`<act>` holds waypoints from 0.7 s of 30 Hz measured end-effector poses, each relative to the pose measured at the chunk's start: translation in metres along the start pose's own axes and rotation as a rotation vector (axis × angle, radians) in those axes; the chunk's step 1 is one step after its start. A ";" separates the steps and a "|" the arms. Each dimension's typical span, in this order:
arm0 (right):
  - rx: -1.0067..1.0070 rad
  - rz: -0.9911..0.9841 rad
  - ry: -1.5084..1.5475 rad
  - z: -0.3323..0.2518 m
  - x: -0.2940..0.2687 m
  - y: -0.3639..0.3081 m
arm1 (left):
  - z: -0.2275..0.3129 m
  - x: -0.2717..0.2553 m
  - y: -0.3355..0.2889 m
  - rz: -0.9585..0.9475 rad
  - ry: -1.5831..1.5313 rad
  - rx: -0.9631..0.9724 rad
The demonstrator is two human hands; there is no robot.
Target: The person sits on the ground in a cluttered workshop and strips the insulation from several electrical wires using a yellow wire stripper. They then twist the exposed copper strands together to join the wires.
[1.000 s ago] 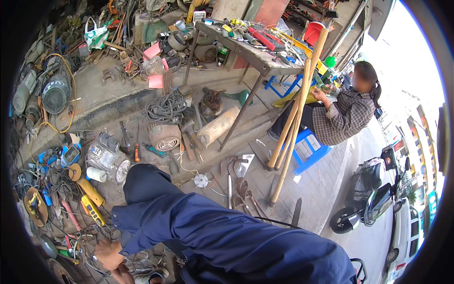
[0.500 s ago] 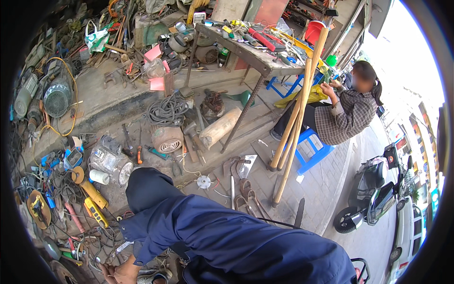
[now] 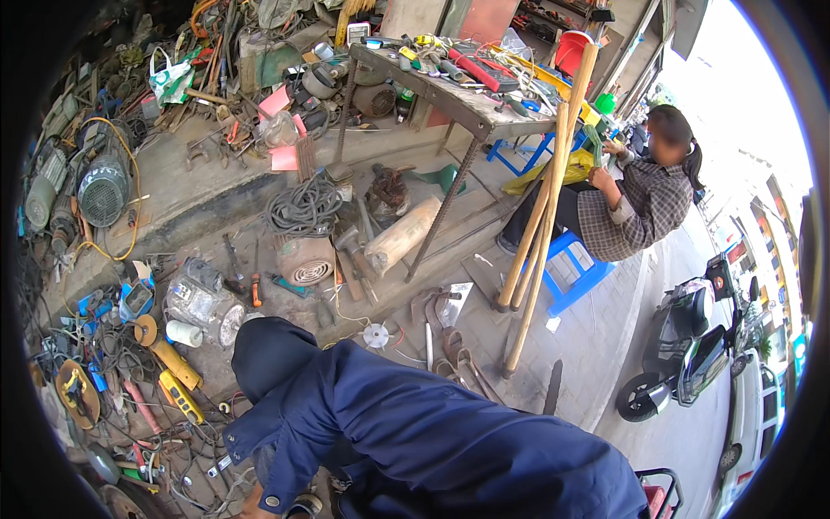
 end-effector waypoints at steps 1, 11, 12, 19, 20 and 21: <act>-0.033 -0.013 0.010 -0.015 -0.002 -0.004 | 0.009 -0.032 0.000 0.031 0.008 0.012; -0.167 0.205 0.542 -0.095 -0.185 -0.041 | 0.059 -0.435 -0.174 0.772 -0.080 0.322; -0.084 0.167 0.590 -0.084 -0.192 -0.021 | 0.039 -0.445 -0.201 1.134 0.060 0.034; 0.022 -0.180 0.474 -0.056 -0.114 0.029 | 0.046 -0.303 -0.126 0.673 0.740 -0.615; 0.033 -0.195 0.465 -0.053 -0.106 0.035 | 0.059 -0.282 -0.110 0.639 0.858 -0.643; 0.016 -0.222 0.459 -0.053 -0.098 0.039 | 0.086 -0.243 -0.081 0.531 1.042 -0.401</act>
Point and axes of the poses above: each hand's wrist, its own y-axis towards the middle knuckle, its own x-axis out of the palm, z = x × y, the point moved 10 cm from there along y, towards the middle knuckle, and after that the axes turned 11 degrees about -z, right-handed, at the moved point
